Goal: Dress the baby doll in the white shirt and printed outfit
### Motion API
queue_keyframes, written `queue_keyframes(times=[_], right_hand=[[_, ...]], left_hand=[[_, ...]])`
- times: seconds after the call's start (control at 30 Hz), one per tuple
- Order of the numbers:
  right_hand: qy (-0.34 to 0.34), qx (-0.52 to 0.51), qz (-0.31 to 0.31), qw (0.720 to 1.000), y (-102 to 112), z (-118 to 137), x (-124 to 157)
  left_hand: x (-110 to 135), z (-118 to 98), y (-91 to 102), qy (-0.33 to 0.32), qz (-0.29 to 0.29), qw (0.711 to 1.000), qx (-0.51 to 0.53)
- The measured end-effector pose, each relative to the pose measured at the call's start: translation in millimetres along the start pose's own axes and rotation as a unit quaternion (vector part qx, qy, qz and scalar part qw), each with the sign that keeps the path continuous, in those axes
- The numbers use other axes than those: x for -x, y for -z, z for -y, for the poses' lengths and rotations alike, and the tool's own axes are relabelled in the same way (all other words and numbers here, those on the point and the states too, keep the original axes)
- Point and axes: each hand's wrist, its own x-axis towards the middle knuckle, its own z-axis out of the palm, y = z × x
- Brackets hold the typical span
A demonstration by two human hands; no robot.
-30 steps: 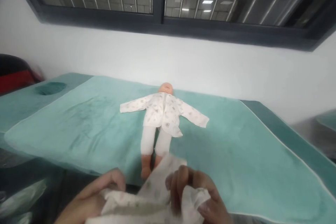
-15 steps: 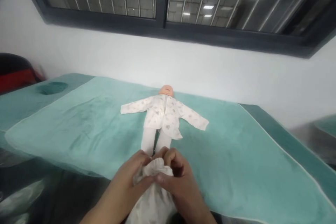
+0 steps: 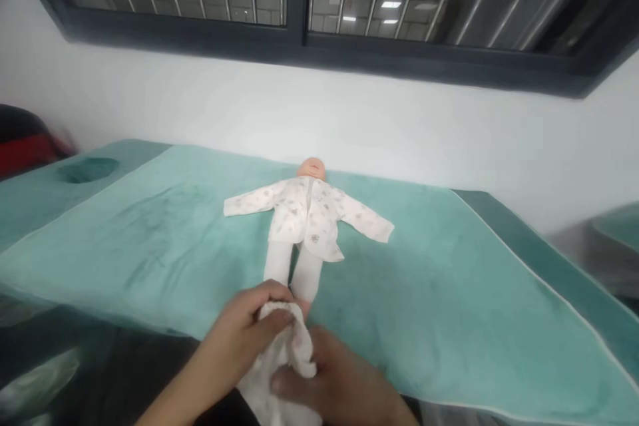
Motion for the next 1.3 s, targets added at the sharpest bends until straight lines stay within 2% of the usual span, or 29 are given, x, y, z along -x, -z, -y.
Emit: queue_keyframes(times=[0.1,0.13,0.17,0.2,0.27,0.33,0.37,0.4,0.43,0.47,0.53,0.6,0.67,0.7,0.73,0.8,0.87,0.93,0.97,1.03,1.13,1.2,1.23,1.3], right_hand=[[0.011,-0.061,-0.040,0.997,13,-7,-5],[0.016,-0.095,-0.056,0.994,16,-10,-8],[0.016,-0.126,-0.072,0.989,17,-12,-10],[0.012,-0.150,-0.083,0.985,17,-13,-11],[-0.008,-0.167,-0.069,0.984,14,-14,-13],[-0.044,-0.138,0.004,0.989,9,-13,-13],[-0.060,-0.118,0.050,0.990,7,-12,-12],[-0.068,-0.105,0.081,0.989,7,-12,-13],[-0.066,-0.105,0.084,0.989,8,-13,-14],[-0.052,-0.121,0.056,0.990,10,-13,-16],[-0.009,-0.179,-0.049,0.983,19,-14,-22],[0.023,-0.238,-0.136,0.961,26,-12,-30],[0.027,-0.282,-0.167,0.945,29,-9,-36],[0.024,-0.297,-0.169,0.939,28,-7,-38],[0.017,-0.308,-0.167,0.937,25,-5,-39],[-0.008,-0.309,-0.138,0.941,18,-4,-37],[-0.036,-0.270,-0.061,0.960,13,-5,-32],[-0.050,-0.215,0.027,0.975,14,-8,-28],[-0.045,-0.198,0.048,0.978,16,-9,-27],[-0.015,-0.199,0.016,0.980,25,-10,-25],[0.021,-0.236,-0.074,0.969,33,-11,-22],[0.008,-0.225,-0.067,0.972,30,-14,-17],[-0.005,-0.206,-0.054,0.977,25,-18,-13],[-0.033,-0.167,-0.054,0.984,14,-30,-5]], left_hand=[[5,8,-3.9,0.077,0.145,0.986,0.037],[6,10,-4.1,0.089,0.182,0.978,0.052],[7,13,-4.0,0.097,0.193,0.974,0.074],[6,15,-3.8,0.107,0.169,0.974,0.103],[1,20,-3.6,0.128,0.053,0.974,0.179],[-7,24,-4.5,0.148,-0.052,0.957,0.245],[-11,26,-5.3,0.156,-0.080,0.946,0.271],[-16,27,-6.2,0.162,-0.090,0.938,0.292],[-19,27,-7.1,0.167,-0.089,0.932,0.308],[-22,27,-7.7,0.172,-0.079,0.929,0.317],[-24,26,-8.0,0.179,-0.033,0.934,0.308],[-25,24,-7.0,0.175,0.059,0.946,0.267],[-26,21,-6.0,0.158,0.127,0.949,0.242],[-28,21,-6.0,0.148,0.128,0.949,0.248],[-30,20,-6.5,0.138,0.104,0.948,0.267],[-36,21,-8.8,0.118,0.016,0.939,0.322],[-41,23,-12.3,0.114,-0.050,0.924,0.361],[-43,25,-15.1,0.125,-0.070,0.918,0.369],[-43,26,-15.7,0.131,-0.069,0.920,0.363],[-38,26,-14.3,0.145,-0.028,0.932,0.332],[-22,25,-7.7,0.158,0.126,0.948,0.247],[-9,25,-3.4,0.164,0.212,0.946,0.183],[-3,26,-2.2,0.170,0.223,0.947,0.160],[7,29,-2.5,0.181,0.185,0.956,0.134]])
